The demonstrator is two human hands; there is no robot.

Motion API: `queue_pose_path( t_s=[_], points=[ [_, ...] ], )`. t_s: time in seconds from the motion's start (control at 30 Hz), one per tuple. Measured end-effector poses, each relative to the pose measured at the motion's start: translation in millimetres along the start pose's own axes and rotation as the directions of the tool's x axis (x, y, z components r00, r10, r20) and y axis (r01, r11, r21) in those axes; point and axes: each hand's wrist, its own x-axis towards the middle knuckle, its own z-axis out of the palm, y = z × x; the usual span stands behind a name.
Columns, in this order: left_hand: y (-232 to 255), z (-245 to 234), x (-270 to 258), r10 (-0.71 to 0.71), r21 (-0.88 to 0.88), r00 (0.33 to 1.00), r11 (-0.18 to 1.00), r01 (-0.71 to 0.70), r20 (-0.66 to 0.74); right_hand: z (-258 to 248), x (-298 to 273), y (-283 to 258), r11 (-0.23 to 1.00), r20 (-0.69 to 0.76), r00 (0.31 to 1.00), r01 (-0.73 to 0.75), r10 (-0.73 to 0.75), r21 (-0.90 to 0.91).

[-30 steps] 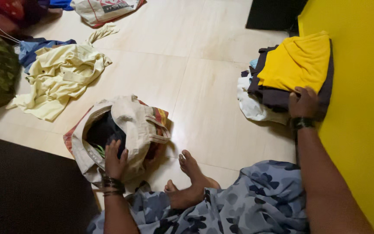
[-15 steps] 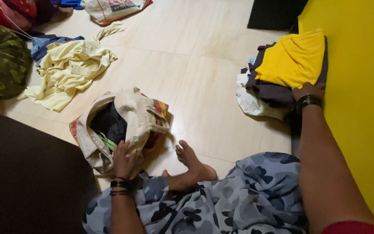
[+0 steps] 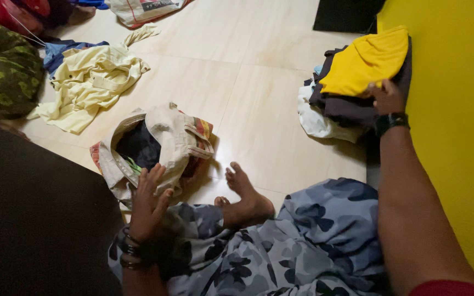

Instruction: The person sits on the floor and folds a yellow t-shirt and a pair of dark trousers by hand. The folded items are placed into a cloth bag.

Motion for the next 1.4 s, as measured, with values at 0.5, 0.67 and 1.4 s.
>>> queue_pose_path(
  t_s=[0.5, 0.67, 1.4],
  points=[
    [-2, 89, 87, 0.126, -0.516, 0.991, 0.852, -0.088, 0.038, 26, -139, -149, 0.618, 0.309, 0.770, 0.138, -0.558, 0.774],
    [-64, 305, 99, -0.090, 0.035, 0.812, 0.996, 0.086, 0.577, 127, -123, -44, 0.862, 0.335, 0.902, 0.075, -0.273, 0.502],
    [-114, 373, 108, -0.079, -0.023, 0.774, 0.992, 0.120, 0.628, 192, -170, 39, 0.982, 0.510, 0.860, -0.115, 0.024, 0.148]
  ],
)
